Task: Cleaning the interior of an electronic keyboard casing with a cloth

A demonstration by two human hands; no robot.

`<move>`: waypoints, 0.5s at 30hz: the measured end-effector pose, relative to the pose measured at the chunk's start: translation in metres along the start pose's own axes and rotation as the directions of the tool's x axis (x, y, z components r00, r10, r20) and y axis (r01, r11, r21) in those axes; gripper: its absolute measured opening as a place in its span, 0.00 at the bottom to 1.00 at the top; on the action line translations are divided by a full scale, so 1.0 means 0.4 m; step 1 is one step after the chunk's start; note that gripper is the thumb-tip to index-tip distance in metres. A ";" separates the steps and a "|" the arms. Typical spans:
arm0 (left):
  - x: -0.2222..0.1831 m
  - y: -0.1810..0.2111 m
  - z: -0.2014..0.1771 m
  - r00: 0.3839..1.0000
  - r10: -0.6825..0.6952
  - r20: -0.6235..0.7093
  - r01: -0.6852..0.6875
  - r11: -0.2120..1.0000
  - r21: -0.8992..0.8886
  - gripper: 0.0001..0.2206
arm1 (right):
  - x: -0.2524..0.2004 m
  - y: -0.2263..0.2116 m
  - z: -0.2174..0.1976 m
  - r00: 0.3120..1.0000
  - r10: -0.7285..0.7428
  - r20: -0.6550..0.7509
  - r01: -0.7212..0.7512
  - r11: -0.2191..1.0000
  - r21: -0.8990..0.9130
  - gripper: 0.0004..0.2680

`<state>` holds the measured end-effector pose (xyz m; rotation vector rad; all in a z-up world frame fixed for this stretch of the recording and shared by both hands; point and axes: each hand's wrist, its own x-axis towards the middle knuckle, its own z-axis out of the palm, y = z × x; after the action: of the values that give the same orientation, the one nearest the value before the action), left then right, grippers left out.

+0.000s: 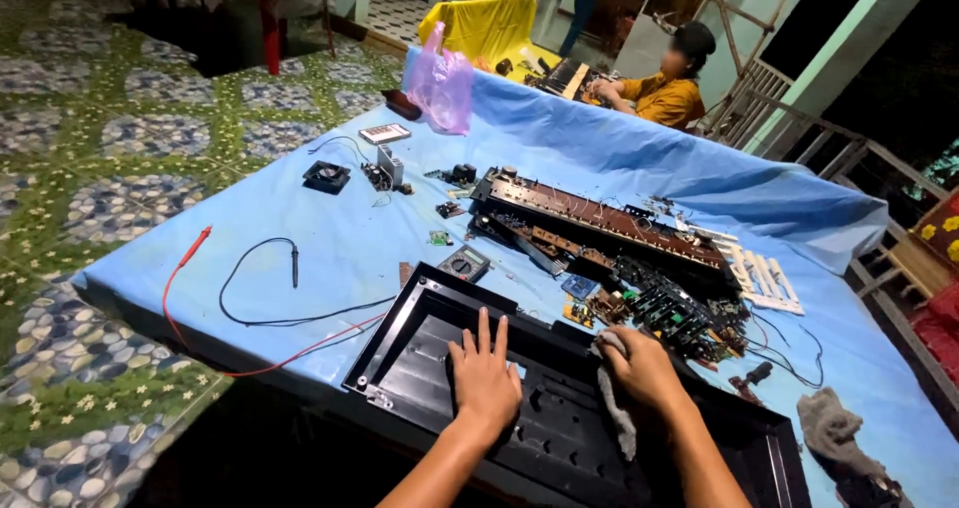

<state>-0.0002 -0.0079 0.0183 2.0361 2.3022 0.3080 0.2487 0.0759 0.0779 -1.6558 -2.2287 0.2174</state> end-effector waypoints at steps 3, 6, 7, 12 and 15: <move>0.013 0.003 0.028 0.999 -0.008 -0.034 0.008 1.000 0.001 0.37 | -0.003 0.004 -0.021 0.999 0.008 0.043 -0.009 1.000 0.013 0.11; -0.005 -0.002 -0.013 1.000 0.015 0.024 -0.016 1.000 0.024 0.36 | 0.006 0.007 -0.033 0.994 0.025 0.108 -0.026 1.000 0.005 0.11; -0.006 -0.001 -0.012 0.999 0.020 0.026 -0.020 0.999 0.026 0.36 | 0.005 -0.009 -0.034 0.994 0.030 0.107 -0.030 1.000 0.006 0.11; -0.010 0.000 -0.025 0.999 0.008 0.050 -0.010 1.000 0.029 0.36 | 0.004 -0.086 -0.042 0.986 0.051 0.159 -0.045 0.998 -0.046 0.10; 0.000 0.000 0.002 1.000 0.006 0.001 -0.006 0.999 0.033 0.36 | 0.010 -0.037 -0.027 0.988 -0.018 0.156 0.024 0.999 -0.041 0.09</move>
<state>-0.0001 -0.0079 0.0174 2.0583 2.3155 0.2712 0.2384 0.0743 0.0933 -1.6890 -2.3791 0.3055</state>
